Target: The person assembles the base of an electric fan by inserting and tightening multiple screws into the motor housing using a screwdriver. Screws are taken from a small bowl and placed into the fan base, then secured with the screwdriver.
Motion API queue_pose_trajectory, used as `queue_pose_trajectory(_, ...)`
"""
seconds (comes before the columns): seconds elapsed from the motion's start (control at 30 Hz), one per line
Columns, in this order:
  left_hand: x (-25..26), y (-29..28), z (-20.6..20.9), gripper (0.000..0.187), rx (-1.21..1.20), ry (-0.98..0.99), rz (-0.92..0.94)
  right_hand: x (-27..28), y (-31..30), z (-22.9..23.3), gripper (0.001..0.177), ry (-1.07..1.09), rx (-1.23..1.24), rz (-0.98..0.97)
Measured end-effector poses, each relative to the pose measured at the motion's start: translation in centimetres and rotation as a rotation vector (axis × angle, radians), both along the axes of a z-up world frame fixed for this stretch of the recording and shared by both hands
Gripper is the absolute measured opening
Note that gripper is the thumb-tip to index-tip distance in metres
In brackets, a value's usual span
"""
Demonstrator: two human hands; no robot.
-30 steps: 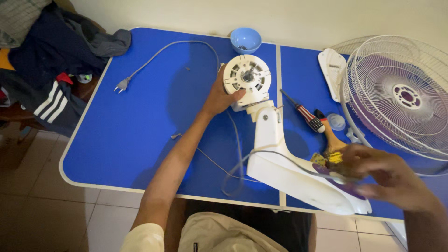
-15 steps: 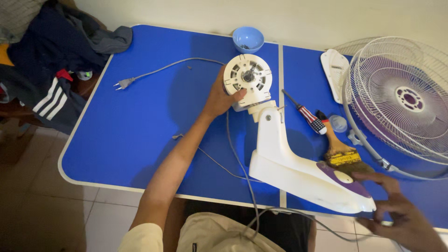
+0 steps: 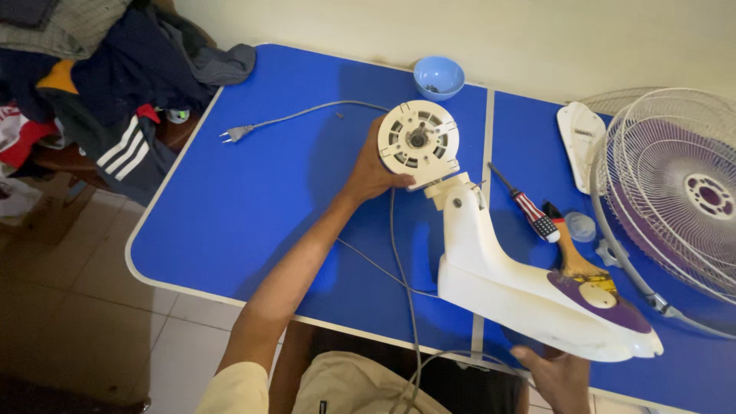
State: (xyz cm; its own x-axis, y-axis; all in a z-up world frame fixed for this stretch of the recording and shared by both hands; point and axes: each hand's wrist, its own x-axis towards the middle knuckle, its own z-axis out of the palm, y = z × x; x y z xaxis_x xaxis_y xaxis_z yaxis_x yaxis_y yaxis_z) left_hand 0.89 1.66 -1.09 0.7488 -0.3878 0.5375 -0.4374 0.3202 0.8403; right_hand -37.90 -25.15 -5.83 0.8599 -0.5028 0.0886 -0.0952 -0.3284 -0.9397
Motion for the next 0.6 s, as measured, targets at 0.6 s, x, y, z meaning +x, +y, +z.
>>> queue_pose_trajectory(0.6,1.9,5.9,6.3,0.117,0.234,-0.275,0.403,13.9,5.3,15.2,0.062,-0.214,0.424,0.115)
